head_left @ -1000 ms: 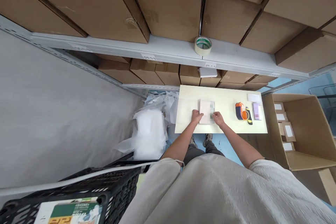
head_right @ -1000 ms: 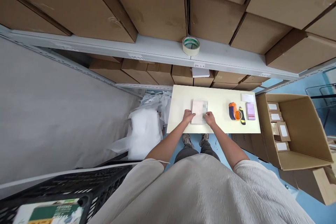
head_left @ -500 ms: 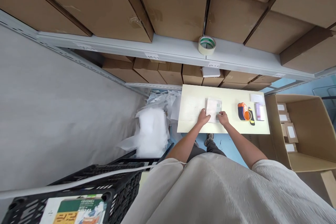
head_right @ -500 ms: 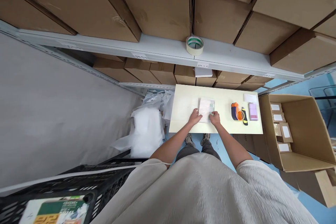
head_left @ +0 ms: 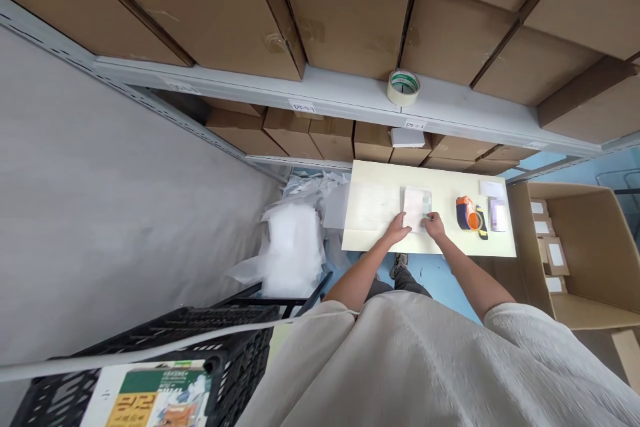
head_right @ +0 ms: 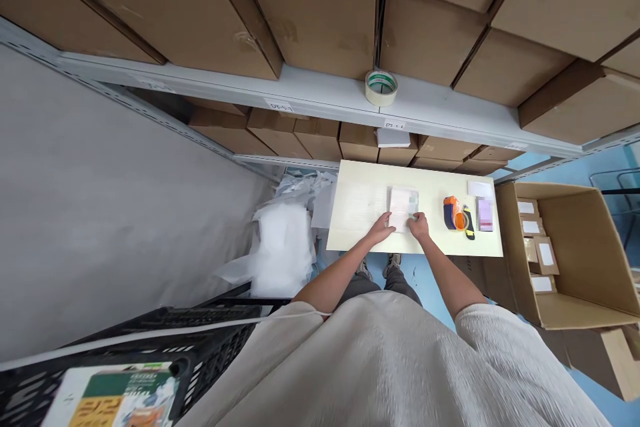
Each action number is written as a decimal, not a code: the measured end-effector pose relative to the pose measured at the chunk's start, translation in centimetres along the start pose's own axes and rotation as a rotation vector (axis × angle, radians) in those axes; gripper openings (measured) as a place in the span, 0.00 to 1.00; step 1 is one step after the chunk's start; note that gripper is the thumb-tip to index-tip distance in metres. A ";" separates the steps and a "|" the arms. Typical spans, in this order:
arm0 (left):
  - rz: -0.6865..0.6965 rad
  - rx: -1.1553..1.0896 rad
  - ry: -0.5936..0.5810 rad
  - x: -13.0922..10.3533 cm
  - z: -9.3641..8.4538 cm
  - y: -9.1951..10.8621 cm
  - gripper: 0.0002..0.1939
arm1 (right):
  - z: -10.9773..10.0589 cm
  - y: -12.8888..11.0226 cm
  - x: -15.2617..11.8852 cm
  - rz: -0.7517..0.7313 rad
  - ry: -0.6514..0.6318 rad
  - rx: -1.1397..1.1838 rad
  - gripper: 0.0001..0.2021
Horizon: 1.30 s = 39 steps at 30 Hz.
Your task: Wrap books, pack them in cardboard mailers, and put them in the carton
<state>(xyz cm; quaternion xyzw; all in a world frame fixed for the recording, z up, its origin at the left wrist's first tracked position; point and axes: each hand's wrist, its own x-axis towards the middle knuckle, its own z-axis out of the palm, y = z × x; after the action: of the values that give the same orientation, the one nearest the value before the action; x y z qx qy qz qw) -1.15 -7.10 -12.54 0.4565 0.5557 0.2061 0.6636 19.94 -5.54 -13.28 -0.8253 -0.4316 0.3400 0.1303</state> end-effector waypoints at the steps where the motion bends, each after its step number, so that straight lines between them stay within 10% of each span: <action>1: 0.017 0.028 0.009 -0.2 0.0 -0.1 0.44 | 0.0 0.1 -0.1 -0.002 0.008 0.009 0.18; 19: 0.218 0.373 0.163 -2.0 1.2 1.1 0.29 | -3.9 3.8 -4.6 -0.046 0.071 0.219 0.18; 31: 0.312 0.475 0.030 1.1 12.1 6.2 0.25 | -14.7 12.0 -1.4 -0.029 0.230 -0.042 0.22; 39: 0.276 0.539 -0.005 2.9 18.0 7.1 0.24 | -16.3 15.1 2.2 -0.106 0.075 -0.312 0.22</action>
<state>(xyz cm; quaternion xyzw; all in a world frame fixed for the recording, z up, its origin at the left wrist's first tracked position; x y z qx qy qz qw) 18.05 -8.10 -8.88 0.6879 0.5216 0.1382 0.4854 41.24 -11.46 -10.02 -0.8238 -0.5169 0.2304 0.0341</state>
